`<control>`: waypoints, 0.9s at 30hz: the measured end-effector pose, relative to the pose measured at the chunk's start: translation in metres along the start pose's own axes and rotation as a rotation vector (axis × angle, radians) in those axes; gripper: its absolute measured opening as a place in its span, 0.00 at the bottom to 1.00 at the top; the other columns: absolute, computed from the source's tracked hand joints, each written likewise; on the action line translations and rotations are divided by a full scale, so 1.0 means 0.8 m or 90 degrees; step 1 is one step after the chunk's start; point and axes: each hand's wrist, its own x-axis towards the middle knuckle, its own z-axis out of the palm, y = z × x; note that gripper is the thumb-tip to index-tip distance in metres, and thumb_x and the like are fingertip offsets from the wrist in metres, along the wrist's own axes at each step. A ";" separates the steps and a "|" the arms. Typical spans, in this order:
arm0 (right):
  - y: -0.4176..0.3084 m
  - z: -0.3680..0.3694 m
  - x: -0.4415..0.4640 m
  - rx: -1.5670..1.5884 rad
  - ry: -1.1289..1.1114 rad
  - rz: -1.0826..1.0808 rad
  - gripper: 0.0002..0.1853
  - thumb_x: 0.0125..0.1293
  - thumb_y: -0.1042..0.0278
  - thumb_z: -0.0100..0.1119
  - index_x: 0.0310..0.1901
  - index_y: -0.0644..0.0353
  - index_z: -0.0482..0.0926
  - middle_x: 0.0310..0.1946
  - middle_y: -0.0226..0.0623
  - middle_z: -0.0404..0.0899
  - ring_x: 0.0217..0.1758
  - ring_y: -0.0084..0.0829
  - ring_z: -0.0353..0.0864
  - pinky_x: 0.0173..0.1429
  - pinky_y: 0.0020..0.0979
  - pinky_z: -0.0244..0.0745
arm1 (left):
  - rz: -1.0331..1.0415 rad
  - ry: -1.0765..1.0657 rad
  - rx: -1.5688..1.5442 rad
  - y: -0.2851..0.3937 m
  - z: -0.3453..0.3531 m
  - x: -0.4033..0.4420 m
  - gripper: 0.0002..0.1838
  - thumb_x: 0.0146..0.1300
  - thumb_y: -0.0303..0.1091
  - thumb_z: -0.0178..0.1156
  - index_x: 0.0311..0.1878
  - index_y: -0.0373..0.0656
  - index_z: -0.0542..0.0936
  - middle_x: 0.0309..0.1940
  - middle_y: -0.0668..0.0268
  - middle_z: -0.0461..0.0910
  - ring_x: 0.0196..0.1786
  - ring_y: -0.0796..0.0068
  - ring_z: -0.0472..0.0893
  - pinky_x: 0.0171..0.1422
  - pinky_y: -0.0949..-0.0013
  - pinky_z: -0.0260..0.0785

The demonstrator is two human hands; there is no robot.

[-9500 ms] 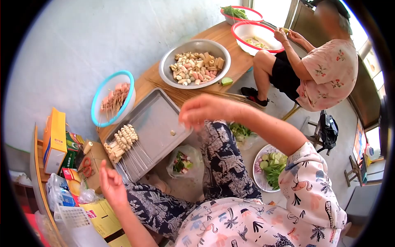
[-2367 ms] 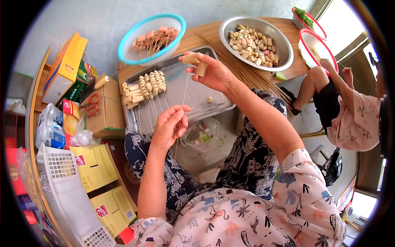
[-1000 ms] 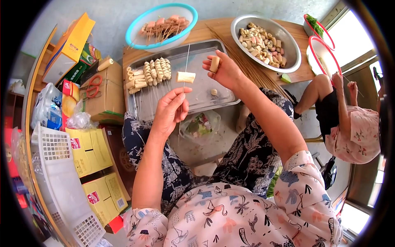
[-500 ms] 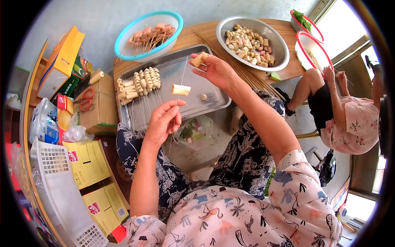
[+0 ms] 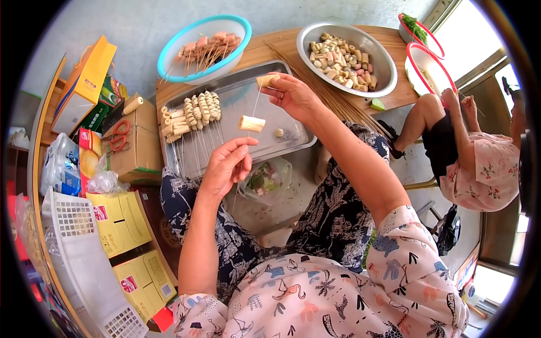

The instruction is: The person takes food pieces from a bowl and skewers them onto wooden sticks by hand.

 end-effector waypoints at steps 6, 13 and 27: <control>-0.005 0.010 -0.004 0.054 -0.048 -0.006 0.11 0.68 0.71 0.53 0.50 0.61 0.72 0.51 0.43 0.77 0.57 0.40 0.78 0.53 0.32 0.78 | -0.006 0.008 -0.005 0.000 0.000 0.001 0.14 0.69 0.36 0.53 0.52 0.38 0.76 0.20 0.72 0.73 0.17 0.87 0.68 0.17 0.85 0.53; -0.004 0.013 -0.003 0.076 -0.076 -0.035 0.13 0.69 0.71 0.51 0.53 0.62 0.71 0.53 0.44 0.76 0.58 0.41 0.76 0.57 0.34 0.76 | -0.013 0.005 -0.021 -0.004 -0.004 0.004 0.14 0.69 0.36 0.53 0.51 0.39 0.76 0.21 0.72 0.74 0.17 0.86 0.69 0.16 0.85 0.52; -0.002 0.020 -0.007 0.078 -0.094 -0.040 0.13 0.68 0.72 0.51 0.53 0.62 0.70 0.54 0.45 0.75 0.59 0.41 0.75 0.61 0.36 0.74 | -0.014 0.007 -0.033 -0.008 -0.005 0.006 0.14 0.69 0.36 0.53 0.51 0.38 0.76 0.21 0.72 0.74 0.17 0.86 0.69 0.16 0.85 0.52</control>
